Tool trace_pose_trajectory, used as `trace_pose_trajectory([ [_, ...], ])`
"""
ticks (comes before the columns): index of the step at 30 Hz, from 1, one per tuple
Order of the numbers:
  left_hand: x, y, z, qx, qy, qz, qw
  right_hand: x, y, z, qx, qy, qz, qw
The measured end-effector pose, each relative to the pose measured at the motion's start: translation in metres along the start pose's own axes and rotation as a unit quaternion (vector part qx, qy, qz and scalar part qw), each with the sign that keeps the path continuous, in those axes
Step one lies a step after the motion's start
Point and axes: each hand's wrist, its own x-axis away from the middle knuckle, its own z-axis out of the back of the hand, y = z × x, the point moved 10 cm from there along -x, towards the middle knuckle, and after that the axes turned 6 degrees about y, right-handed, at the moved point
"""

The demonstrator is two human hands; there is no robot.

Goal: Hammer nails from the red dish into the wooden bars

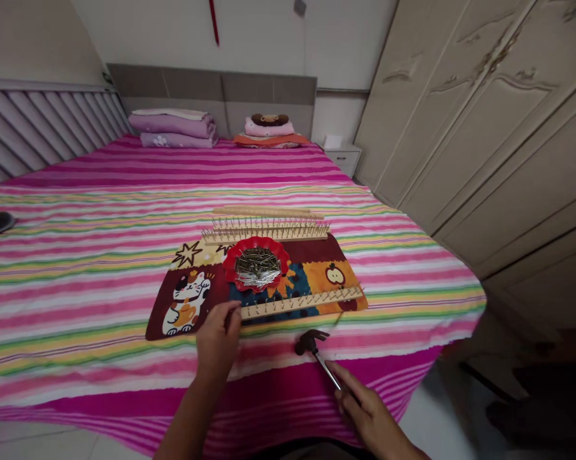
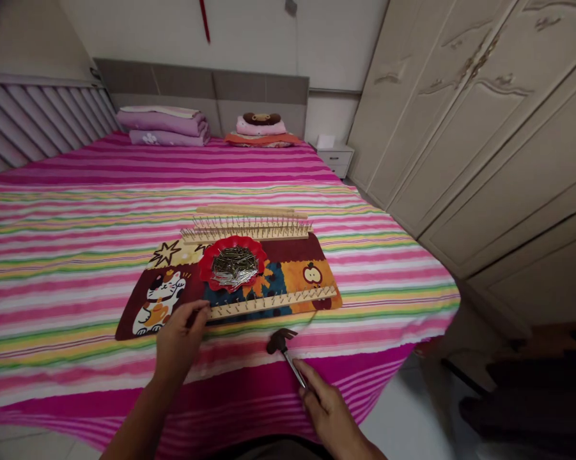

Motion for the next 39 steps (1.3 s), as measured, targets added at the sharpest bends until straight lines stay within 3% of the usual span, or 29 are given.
trace_pose_trajectory([
  [2,-0.019,0.01,0.004,-0.027,0.008,-0.01,1.0,0.0,0.026,-0.003,-0.036,0.003,-0.032,0.999],
  [4,-0.041,0.019,-0.004,-0.07,-0.009,-0.023,0.997,-0.001,0.041,-0.006,-0.067,0.01,-0.054,0.996],
  [8,-0.076,0.028,-0.049,-0.191,-0.117,-0.034,0.974,-0.001,0.041,-0.009,-0.098,0.009,-0.079,0.992],
  [12,-0.083,0.015,-0.092,-0.299,-0.235,0.011,0.925,0.0,0.028,-0.007,-0.102,0.014,-0.085,0.991],
  [19,-0.086,0.008,-0.109,-0.31,-0.251,0.042,0.916,-0.002,0.032,-0.009,-0.116,0.012,-0.098,0.988],
  [27,-0.093,0.01,-0.089,-0.225,-0.237,0.02,0.945,-0.001,0.031,-0.008,-0.121,0.017,-0.096,0.988],
  [29,-0.093,0.007,-0.077,-0.138,-0.221,0.051,0.964,-0.002,0.033,-0.008,-0.121,0.02,-0.099,0.988],
  [31,-0.09,0.002,-0.064,0.016,-0.204,0.124,0.971,-0.003,0.037,-0.009,-0.122,0.022,-0.098,0.987],
  [34,-0.075,-0.002,-0.051,0.21,-0.199,0.223,0.931,-0.005,0.043,-0.011,-0.126,0.027,-0.098,0.987],
  [39,-0.048,-0.002,-0.028,0.318,-0.182,0.29,0.884,-0.004,0.049,-0.009,-0.129,0.044,-0.097,0.986],
])
